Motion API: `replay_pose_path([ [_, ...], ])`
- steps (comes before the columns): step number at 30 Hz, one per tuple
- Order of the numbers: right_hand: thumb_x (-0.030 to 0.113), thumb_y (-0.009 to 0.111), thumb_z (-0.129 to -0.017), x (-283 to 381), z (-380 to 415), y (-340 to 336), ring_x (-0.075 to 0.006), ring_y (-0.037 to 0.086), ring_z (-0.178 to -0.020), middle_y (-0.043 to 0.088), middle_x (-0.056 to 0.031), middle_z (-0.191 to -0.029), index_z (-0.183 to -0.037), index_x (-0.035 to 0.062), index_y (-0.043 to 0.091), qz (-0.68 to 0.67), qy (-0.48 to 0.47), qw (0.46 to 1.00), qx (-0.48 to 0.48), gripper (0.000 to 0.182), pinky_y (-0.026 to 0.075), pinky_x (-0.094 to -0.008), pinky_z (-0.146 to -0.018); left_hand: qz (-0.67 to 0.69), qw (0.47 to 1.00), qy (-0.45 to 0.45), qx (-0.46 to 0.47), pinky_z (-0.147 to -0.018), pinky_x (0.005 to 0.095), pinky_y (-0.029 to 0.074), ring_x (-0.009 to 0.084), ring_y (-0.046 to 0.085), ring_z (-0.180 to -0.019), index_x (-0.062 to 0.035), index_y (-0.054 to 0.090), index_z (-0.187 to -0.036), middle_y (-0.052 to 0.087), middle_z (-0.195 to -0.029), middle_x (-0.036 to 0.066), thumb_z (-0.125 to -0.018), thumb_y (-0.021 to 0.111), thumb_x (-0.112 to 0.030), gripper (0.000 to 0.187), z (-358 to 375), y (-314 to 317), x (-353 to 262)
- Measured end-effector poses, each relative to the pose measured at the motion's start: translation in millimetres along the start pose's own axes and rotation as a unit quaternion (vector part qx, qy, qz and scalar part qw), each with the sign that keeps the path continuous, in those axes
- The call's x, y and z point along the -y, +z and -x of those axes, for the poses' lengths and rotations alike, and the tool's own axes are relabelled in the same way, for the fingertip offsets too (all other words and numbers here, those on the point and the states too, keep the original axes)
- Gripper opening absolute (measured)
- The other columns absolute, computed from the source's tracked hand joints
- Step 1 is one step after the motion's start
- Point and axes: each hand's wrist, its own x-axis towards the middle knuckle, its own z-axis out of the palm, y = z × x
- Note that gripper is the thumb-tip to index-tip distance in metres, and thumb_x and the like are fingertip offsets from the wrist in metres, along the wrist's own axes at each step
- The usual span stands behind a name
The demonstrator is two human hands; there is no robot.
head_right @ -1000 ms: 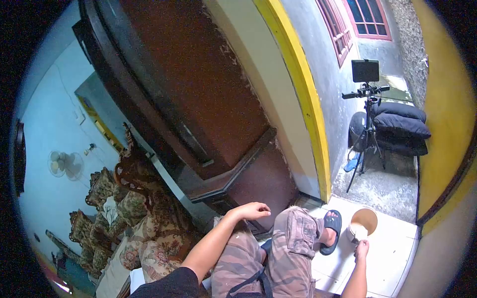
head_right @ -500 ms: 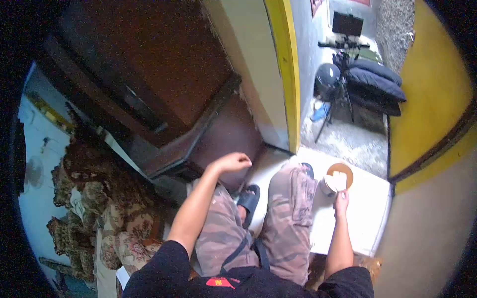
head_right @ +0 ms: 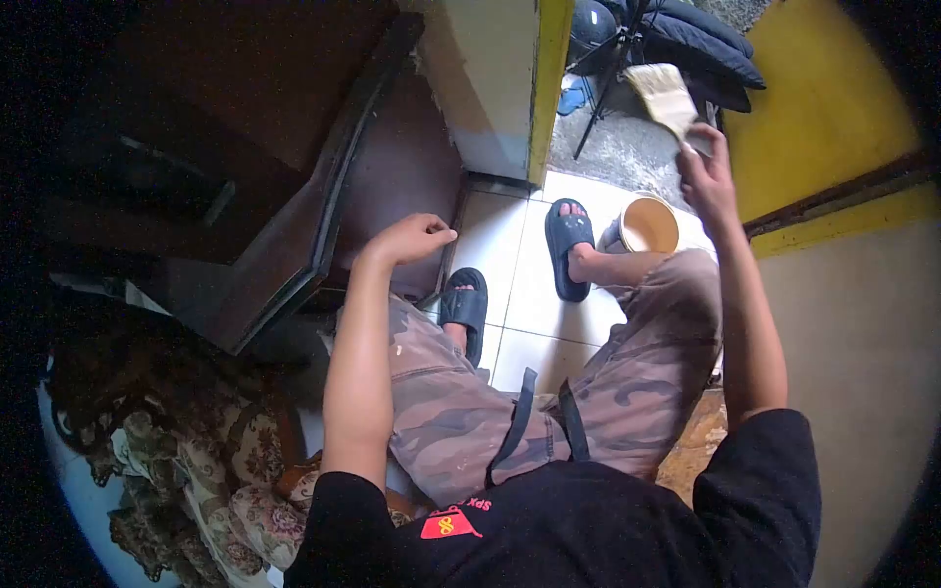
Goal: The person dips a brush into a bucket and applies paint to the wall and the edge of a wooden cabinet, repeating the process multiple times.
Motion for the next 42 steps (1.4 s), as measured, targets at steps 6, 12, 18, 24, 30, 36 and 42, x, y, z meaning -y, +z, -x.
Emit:
replay_pose_path([
  [6, 0.019, 0.050, -0.094, -172, 1, 149, -0.0068, 0.045, -0.060, 0.049, 0.0017, -0.073, -0.108, 0.0050, 0.047, -0.118, 0.030, 0.992, -0.046, 0.020, 0.038, -0.0226, -0.048, -0.005, 0.997, -0.055, -0.055, -0.087, 0.0377, 0.046, 0.0340, 0.061, -0.098, 0.0031, 0.063, -0.105, 0.063, -0.103, 0.023, -0.084, 0.058, -0.037, 0.046, 8, -5, 11],
  [12, 0.023, 0.046, -0.097, -270, 28, 265, -0.0116, 0.053, -0.056, 0.060, -0.0069, -0.079, -0.111, 0.0088, 0.036, -0.206, 0.181, 0.962, -0.005, 0.023, 0.042, -0.0244, -0.048, -0.017, 0.995, -0.076, -0.067, -0.078, 0.0377, 0.048, 0.0335, 0.063, -0.087, 0.0018, 0.063, -0.103, 0.064, -0.091, 0.022, -0.083, 0.060, -0.032, 0.040, 12, 6, 10],
  [18, 0.022, 0.046, -0.097, -299, 24, 283, -0.0104, 0.052, -0.065, 0.059, -0.0053, -0.082, -0.117, 0.0092, 0.034, -0.224, 0.161, 0.960, 0.042, 0.026, 0.042, -0.0239, -0.057, -0.012, 0.993, -0.098, -0.060, -0.075, 0.0400, 0.047, 0.0346, 0.060, -0.080, 0.0020, 0.061, -0.104, 0.062, -0.084, 0.020, -0.083, 0.060, -0.028, 0.037, 25, 1, -18],
  [24, 0.022, 0.045, -0.097, -322, 5, 276, -0.0080, 0.045, -0.063, 0.049, -0.0003, -0.074, -0.116, 0.0098, 0.035, -0.277, 0.143, 0.950, -0.017, 0.025, 0.039, -0.0230, -0.055, -0.015, 0.991, -0.122, -0.049, -0.068, 0.0323, 0.046, 0.0211, 0.057, -0.071, 0.0026, 0.061, -0.108, 0.061, -0.081, 0.015, -0.084, 0.062, -0.026, 0.037, 27, -9, -43],
  [30, 0.022, 0.046, -0.096, -270, -36, 270, -0.0075, 0.043, -0.061, 0.046, 0.0005, -0.072, -0.107, 0.0088, 0.037, -0.293, 0.112, 0.946, -0.088, 0.019, 0.039, -0.0234, -0.053, -0.029, 0.987, -0.158, -0.026, -0.065, 0.0294, 0.046, 0.0195, 0.056, -0.071, 0.0014, 0.061, -0.107, 0.060, -0.082, 0.013, -0.085, 0.063, -0.022, 0.032, 17, -16, -53],
  [36, 0.021, 0.048, -0.095, -280, -58, 283, -0.0136, 0.049, -0.068, 0.052, -0.0051, -0.075, -0.107, 0.0064, 0.042, -0.173, 0.089, 0.973, -0.121, 0.020, 0.044, -0.0281, -0.067, -0.042, 0.986, -0.156, -0.031, -0.064, 0.0285, 0.045, 0.0189, 0.056, -0.072, 0.0004, 0.061, -0.107, 0.061, -0.085, 0.013, -0.085, 0.063, -0.022, 0.031, 15, -13, -51],
  [42, 0.020, 0.050, -0.093, -321, -79, 281, -0.0216, 0.055, -0.076, 0.057, -0.0123, -0.081, -0.106, 0.0057, 0.045, -0.118, 0.129, 0.972, -0.158, 0.020, 0.046, -0.0322, -0.074, -0.055, 0.981, -0.183, -0.009, -0.065, 0.0291, 0.046, 0.0186, 0.056, -0.075, -0.0010, 0.061, -0.108, 0.061, -0.089, 0.012, -0.085, 0.063, -0.020, 0.029, 13, -13, -62],
])
